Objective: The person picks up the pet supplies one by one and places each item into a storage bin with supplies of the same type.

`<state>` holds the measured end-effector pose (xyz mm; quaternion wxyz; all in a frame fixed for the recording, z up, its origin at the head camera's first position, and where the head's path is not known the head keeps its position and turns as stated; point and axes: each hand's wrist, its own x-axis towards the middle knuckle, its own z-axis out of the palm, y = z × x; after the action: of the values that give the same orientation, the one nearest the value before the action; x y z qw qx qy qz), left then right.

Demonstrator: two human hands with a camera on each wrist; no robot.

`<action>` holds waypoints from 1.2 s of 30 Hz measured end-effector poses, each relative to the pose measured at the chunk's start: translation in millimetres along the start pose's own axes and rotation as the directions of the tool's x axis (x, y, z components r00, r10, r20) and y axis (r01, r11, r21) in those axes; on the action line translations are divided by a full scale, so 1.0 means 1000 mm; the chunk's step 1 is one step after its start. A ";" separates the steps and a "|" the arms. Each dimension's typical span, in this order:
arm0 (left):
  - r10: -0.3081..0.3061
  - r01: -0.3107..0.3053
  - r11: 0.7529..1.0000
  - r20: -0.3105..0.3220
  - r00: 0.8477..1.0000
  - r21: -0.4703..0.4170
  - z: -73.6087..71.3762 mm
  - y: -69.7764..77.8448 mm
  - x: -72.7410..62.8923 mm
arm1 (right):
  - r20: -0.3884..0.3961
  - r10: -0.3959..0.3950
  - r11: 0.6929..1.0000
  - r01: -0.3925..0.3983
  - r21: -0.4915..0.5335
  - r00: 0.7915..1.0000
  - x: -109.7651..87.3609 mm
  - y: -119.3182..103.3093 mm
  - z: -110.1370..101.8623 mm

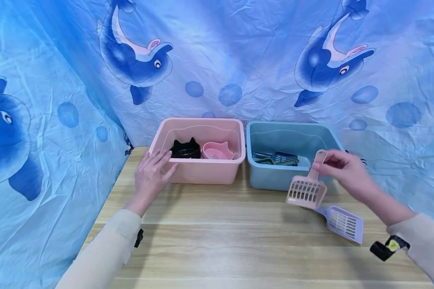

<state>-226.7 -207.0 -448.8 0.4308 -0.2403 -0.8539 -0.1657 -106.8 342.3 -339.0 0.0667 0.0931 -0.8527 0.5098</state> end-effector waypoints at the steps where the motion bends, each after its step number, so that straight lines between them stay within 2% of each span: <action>1: 0.003 -0.003 1.000 -0.001 1.000 0.000 0.000 0.000 0.000 | -0.022 -0.003 1.000 0.003 -0.014 1.000 0.008 -0.006 -0.004; 6: 0.003 -0.003 1.000 0.008 1.000 -0.001 -0.001 -0.002 -0.001 | -0.095 0.013 0.995 -0.022 -0.098 0.995 0.051 -0.027 -0.020; 11: 0.010 -0.010 1.000 0.001 1.000 0.006 0.001 -0.003 -0.005 | -0.090 0.052 0.983 -0.067 -0.169 0.995 0.095 -0.036 -0.026; 14: 0.014 -0.014 1.000 -0.007 1.000 0.008 0.002 -0.003 -0.007 | -0.053 0.056 0.979 -0.065 -0.195 0.997 0.121 -0.028 -0.019; 18: 0.021 -0.021 1.000 -0.012 1.000 0.007 0.000 -0.001 -0.008 | 0.032 0.055 0.976 -0.047 -0.212 0.998 0.148 -0.004 -0.006; 23: 0.039 -0.039 0.999 -0.009 0.999 0.001 0.000 0.000 -0.006 | 0.109 0.076 0.975 -0.051 -0.215 0.991 0.162 0.026 0.007; 29: 0.037 -0.037 0.999 -0.023 0.999 0.015 0.001 -0.001 -0.003 | 0.198 0.111 0.977 -0.071 -0.199 0.974 0.170 0.046 0.015; 36: 0.034 -0.034 0.999 -0.004 0.999 0.028 0.001 -0.005 -0.003 | 0.300 0.155 0.946 -0.055 -0.319 0.941 0.174 0.056 0.016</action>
<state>-228.8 -211.2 -451.9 0.4388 -0.2481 -0.8511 -0.1468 -289.5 338.4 -357.8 -0.0868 0.1170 -0.9244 0.3525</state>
